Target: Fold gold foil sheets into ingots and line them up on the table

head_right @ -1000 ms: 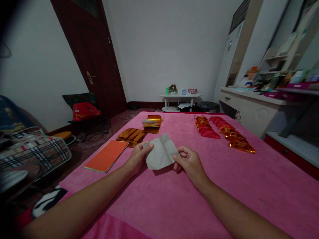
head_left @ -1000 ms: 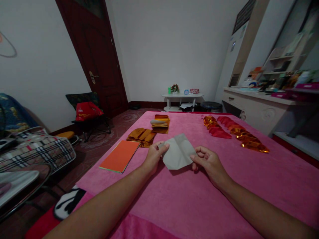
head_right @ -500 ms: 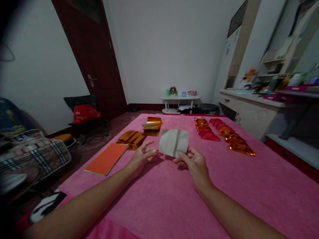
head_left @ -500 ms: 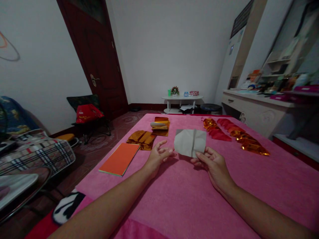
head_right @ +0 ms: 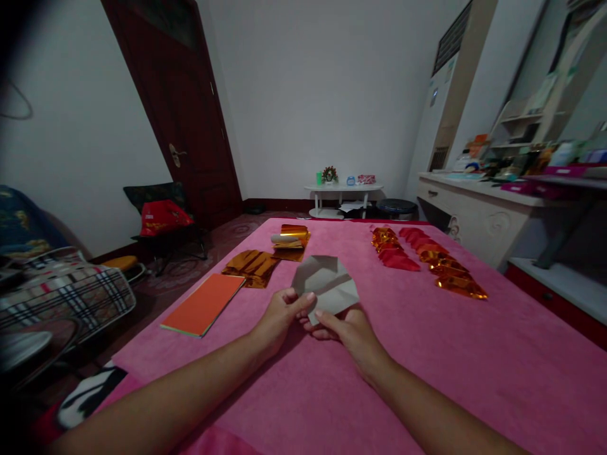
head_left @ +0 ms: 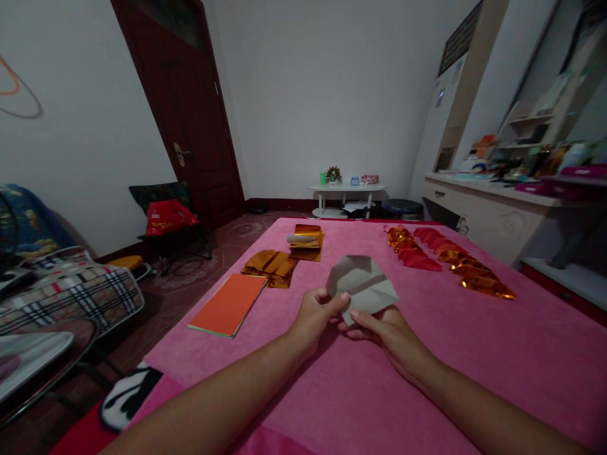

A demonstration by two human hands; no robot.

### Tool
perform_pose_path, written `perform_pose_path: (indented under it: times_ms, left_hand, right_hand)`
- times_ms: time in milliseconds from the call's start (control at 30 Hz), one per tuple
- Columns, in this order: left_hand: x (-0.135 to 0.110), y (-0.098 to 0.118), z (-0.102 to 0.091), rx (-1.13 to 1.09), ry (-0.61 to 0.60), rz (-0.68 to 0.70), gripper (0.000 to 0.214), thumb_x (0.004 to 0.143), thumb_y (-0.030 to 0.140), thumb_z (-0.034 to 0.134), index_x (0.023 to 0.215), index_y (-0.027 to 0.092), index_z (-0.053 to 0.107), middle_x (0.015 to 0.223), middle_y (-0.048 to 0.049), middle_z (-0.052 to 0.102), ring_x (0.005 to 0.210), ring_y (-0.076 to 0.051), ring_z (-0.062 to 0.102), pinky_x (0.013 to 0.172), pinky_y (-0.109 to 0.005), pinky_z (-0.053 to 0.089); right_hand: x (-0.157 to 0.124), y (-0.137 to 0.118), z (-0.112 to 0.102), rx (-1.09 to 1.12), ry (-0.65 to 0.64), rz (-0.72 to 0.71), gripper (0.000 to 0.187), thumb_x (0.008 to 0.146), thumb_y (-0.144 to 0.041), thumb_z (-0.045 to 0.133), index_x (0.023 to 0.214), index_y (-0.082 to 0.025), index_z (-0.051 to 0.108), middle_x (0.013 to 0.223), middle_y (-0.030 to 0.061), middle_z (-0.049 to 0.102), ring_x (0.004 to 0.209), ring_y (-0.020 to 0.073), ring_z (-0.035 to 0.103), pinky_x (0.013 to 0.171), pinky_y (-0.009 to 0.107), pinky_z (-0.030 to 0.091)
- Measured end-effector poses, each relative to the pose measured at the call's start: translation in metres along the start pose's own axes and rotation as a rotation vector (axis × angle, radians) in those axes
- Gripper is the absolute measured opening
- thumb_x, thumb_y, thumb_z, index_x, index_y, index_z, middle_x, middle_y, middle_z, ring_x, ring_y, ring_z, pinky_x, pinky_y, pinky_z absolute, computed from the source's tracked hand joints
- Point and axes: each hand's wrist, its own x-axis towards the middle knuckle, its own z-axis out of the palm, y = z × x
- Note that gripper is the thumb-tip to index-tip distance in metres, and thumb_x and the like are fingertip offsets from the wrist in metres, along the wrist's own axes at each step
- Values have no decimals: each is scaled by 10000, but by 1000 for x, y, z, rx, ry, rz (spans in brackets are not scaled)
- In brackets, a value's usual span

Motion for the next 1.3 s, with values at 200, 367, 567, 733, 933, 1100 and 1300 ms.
perform_pose_path:
  times_ms: [200, 367, 567, 733, 933, 1100, 1300]
  left_hand:
    - [1, 3, -2, 98, 137, -27, 357, 573, 401, 799, 674, 85, 667, 604, -28, 612, 506, -78, 477, 510, -207, 340]
    - [1, 4, -4, 74, 128, -65, 316, 578, 370, 796, 648, 90, 666, 587, -16, 607, 502, -73, 474, 515, -197, 335]
    - [3, -2, -11, 9, 96, -63, 342, 657, 418, 737, 664, 87, 652, 586, -28, 601, 510, -94, 493, 510, -205, 337]
    - [4, -4, -14, -5, 71, -54, 331, 703, 405, 706, 742, 79, 666, 640, -48, 626, 549, -116, 527, 586, -242, 405]
    - [3, -3, -14, 42, 104, -33, 348, 671, 433, 726, 695, 90, 670, 604, -49, 631, 605, -157, 580, 601, -254, 425]
    - [3, -3, -14, 41, 120, -33, 354, 651, 437, 740, 688, 91, 674, 589, -45, 630, 598, -157, 581, 595, -255, 424]
    - [4, -5, -16, 32, 106, -33, 365, 676, 429, 725, 758, 75, 685, 671, -65, 660, 592, -133, 566, 575, -233, 402]
  right_hand:
    - [2, -3, -9, -39, 198, -38, 386, 719, -407, 693, 1015, -169, 623, 860, 70, 688, 681, 191, 633, 524, 270, 518]
    - [10, 0, -25, -62, 255, -120, 237, 733, -411, 670, 768, -177, 655, 648, 8, 633, 555, 145, 542, 482, 232, 413]
    - [13, 5, -30, -62, 217, -134, 242, 751, -401, 655, 692, -166, 647, 594, -10, 597, 524, 125, 492, 498, 229, 355]
    - [11, 3, -29, -69, 208, -146, 248, 747, -407, 656, 690, -165, 653, 602, -8, 605, 529, 133, 492, 515, 241, 352]
    - [11, 2, -29, -93, 207, -154, 263, 749, -405, 653, 654, -161, 630, 578, -12, 578, 521, 127, 471, 508, 238, 336]
    - [11, 3, -29, -120, 207, -169, 283, 741, -429, 652, 639, -167, 625, 577, -5, 578, 523, 135, 470, 508, 242, 341]
    - [10, 3, -29, -146, 203, -157, 294, 735, -461, 647, 679, -173, 653, 611, 9, 613, 538, 152, 496, 514, 253, 360]
